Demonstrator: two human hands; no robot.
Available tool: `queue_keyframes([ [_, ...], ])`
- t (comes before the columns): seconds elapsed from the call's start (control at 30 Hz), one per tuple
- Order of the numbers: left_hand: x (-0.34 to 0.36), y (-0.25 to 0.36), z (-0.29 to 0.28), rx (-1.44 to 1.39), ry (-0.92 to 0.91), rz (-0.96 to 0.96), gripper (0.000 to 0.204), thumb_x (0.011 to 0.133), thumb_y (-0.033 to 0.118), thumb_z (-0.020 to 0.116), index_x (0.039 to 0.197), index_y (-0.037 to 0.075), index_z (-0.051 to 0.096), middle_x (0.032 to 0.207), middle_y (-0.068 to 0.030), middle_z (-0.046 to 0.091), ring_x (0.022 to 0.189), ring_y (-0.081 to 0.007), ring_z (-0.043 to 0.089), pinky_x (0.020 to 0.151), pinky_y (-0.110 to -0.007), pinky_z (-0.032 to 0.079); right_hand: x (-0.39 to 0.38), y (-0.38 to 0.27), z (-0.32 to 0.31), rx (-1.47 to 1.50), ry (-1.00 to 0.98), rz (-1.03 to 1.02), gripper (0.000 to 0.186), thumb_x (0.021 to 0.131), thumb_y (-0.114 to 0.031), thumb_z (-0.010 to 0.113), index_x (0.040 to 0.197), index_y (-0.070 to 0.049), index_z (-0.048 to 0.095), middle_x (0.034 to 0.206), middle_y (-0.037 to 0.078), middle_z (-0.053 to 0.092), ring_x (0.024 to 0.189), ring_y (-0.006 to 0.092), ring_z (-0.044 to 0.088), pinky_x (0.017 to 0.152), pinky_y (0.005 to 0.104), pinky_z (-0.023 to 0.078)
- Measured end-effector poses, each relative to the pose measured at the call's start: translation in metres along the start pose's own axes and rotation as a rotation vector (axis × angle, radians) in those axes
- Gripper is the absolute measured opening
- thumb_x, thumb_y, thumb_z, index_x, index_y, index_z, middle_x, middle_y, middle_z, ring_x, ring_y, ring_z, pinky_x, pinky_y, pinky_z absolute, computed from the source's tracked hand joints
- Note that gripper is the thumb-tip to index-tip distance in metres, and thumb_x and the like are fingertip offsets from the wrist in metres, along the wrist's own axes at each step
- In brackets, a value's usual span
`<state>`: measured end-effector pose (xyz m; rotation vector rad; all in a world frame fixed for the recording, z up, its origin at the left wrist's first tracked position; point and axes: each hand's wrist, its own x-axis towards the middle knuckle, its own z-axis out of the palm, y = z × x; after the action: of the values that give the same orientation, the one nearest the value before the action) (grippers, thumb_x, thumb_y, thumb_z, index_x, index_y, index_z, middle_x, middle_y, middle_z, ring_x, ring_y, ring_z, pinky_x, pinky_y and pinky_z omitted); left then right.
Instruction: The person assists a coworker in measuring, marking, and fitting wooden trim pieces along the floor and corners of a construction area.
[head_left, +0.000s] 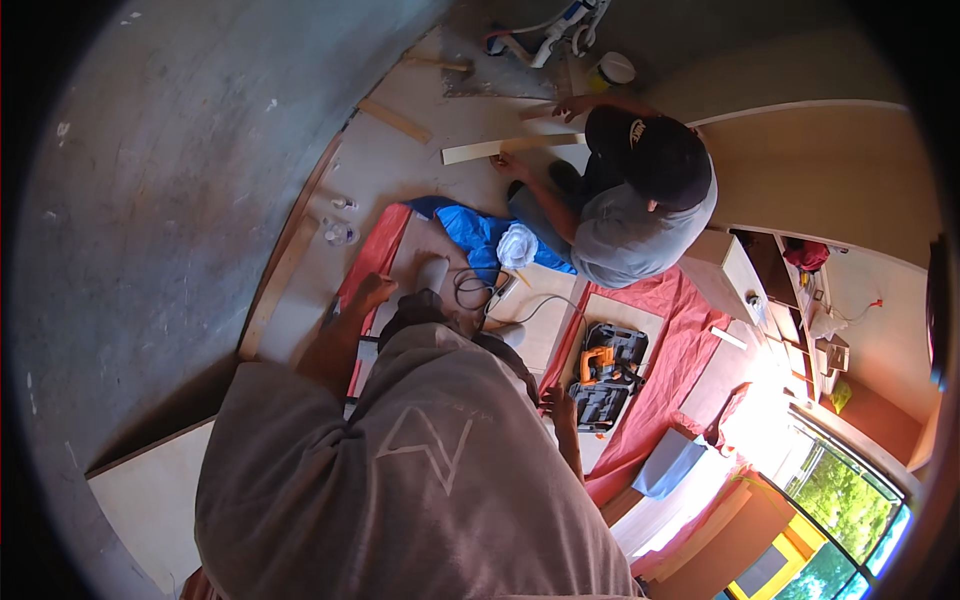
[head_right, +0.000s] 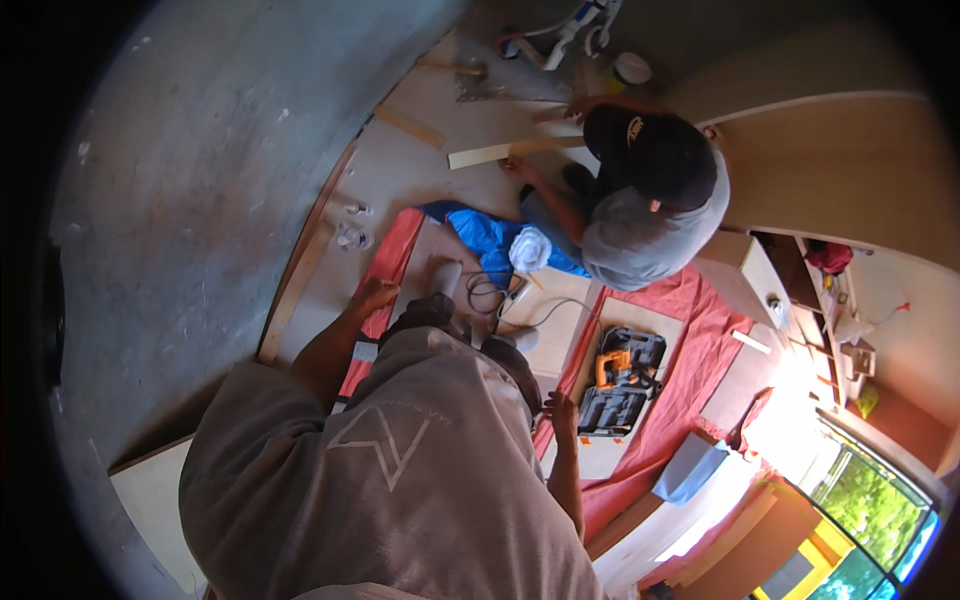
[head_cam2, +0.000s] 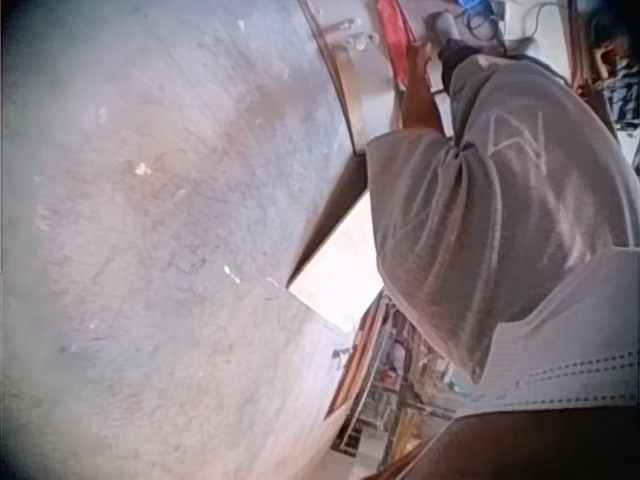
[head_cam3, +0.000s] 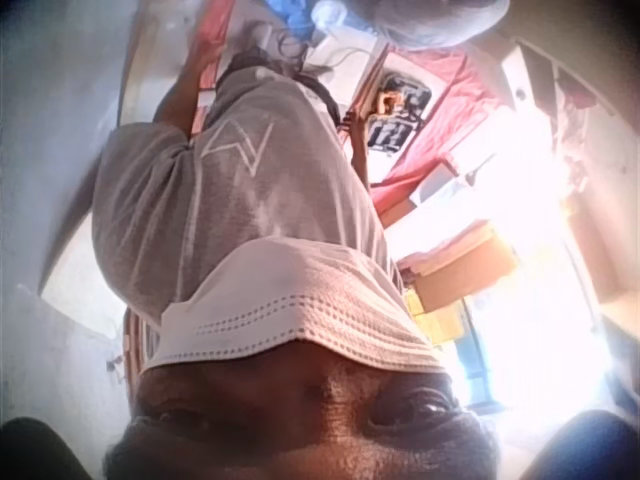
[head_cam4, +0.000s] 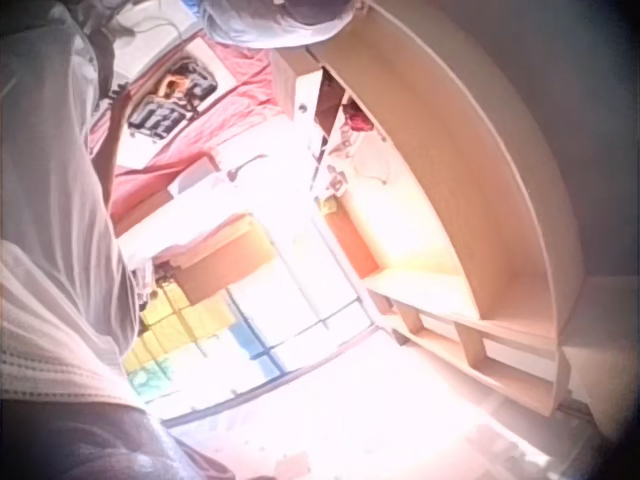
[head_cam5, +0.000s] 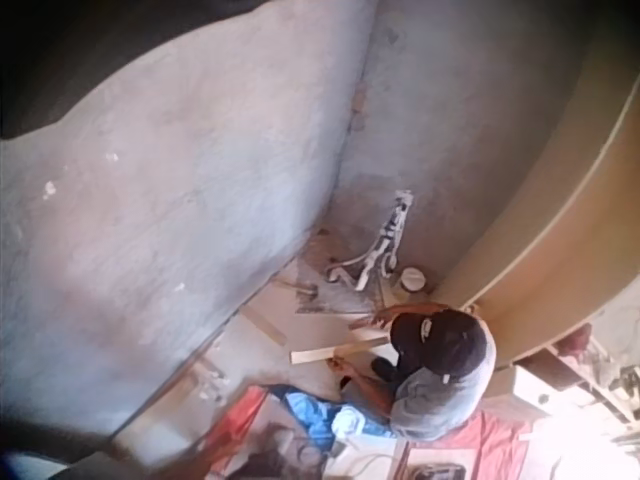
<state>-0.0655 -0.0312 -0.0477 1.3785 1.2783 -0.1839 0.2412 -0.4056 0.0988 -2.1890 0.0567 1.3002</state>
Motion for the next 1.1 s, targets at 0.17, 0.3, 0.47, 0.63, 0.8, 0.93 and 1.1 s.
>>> queue_keyframes([
  [0.17, -0.005, 0.006, 0.001, -0.003, 0.009, 0.047, 0.029, 0.072, 0.025, 0.055, 0.083, -0.001, 0.06, 0.055, -0.0072, 0.055, 0.046, -0.0134, 0.052, 0.045, -0.027, 0.043, 0.001, 0.004, -0.001, 0.036, -0.01, 0.044, 0.048, 0.085, -0.041, 0.035, 0.094, 0.002, 0.054, 0.07, 0.01, 0.057, 0.056, 0.0152, 0.057, 0.048, 0.024, 0.044],
  [0.3, -0.005, 0.003, 0.002, 0.002, 0.014, 0.031, 0.03, 0.072, 0.025, 0.056, 0.085, -0.001, 0.059, 0.054, -0.0076, 0.055, 0.046, -0.0142, 0.053, 0.044, -0.027, 0.043, 0.0, 0.004, -0.003, 0.012, -0.016, 0.039, 0.049, 0.084, -0.043, 0.034, 0.095, 0.001, 0.053, 0.071, 0.009, 0.057, 0.057, 0.0149, 0.057, 0.047, 0.024, 0.043],
  [0.47, 0.0, -0.005, 0.004, 0.045, 0.019, 0.072, 0.032, 0.071, 0.025, 0.057, 0.087, -0.002, 0.058, 0.055, -0.0083, 0.056, 0.047, -0.015, 0.054, 0.045, -0.028, 0.044, -0.005, -0.003, -0.002, -0.011, 0.002, 0.03, 0.049, 0.085, -0.043, 0.034, 0.095, 0.001, 0.053, 0.07, 0.009, 0.057, 0.057, 0.0152, 0.057, 0.047, 0.0241, 0.043],
  [0.63, 0.009, -0.015, 0.002, 0.141, -0.011, 0.188, 0.034, 0.07, 0.026, 0.056, 0.088, -0.003, 0.058, 0.055, -0.0092, 0.056, 0.047, -0.0157, 0.054, 0.046, -0.028, 0.044, -0.008, -0.009, -0.001, -0.027, 0.004, 0.007, 0.049, 0.085, -0.043, 0.033, 0.095, 0.001, 0.053, 0.07, 0.008, 0.057, 0.057, 0.015, 0.057, 0.047, 0.0241, 0.043],
  [0.8, 0.01, -0.014, 0.003, 0.128, 0.021, 0.107, 0.034, 0.069, 0.026, 0.057, 0.087, -0.003, 0.058, 0.055, -0.0099, 0.056, 0.047, -0.0166, 0.055, 0.046, -0.028, 0.044, -0.007, -0.011, -0.001, -0.047, 0.011, 0.034, 0.045, 0.086, -0.04, 0.033, 0.095, 0.0, 0.053, 0.069, 0.007, 0.057, 0.057, 0.0148, 0.057, 0.047, 0.0236, 0.044],
  [0.93, 0.002, 0.001, 0.003, 0.215, -0.03, 0.212, 0.02, 0.069, 0.021, 0.053, 0.079, 0.004, 0.057, 0.064, -0.0095, 0.058, 0.055, -0.0196, 0.057, 0.053, -0.031, 0.046, -0.005, -0.008, -0.005, -0.039, 0.011, 0.022, 0.044, 0.086, -0.039, 0.033, 0.094, 0.0, 0.054, 0.07, 0.007, 0.057, 0.058, 0.0146, 0.057, 0.048, 0.0235, 0.044],
  [1.1, -0.007, 0.002, 0.0, 0.307, -0.013, 0.189, 0.006, 0.067, 0.013, 0.052, 0.072, 0.012, 0.055, 0.078, -0.008, 0.059, 0.069, -0.0231, 0.058, 0.061, -0.035, 0.047, -0.027, -0.049, 0.005, -0.189, 0.029, -0.018, 0.043, 0.085, -0.037, 0.034, 0.094, 0.0, 0.054, 0.072, 0.008, 0.058, 0.059, 0.0145, 0.057, 0.048, 0.0239, 0.044],
])
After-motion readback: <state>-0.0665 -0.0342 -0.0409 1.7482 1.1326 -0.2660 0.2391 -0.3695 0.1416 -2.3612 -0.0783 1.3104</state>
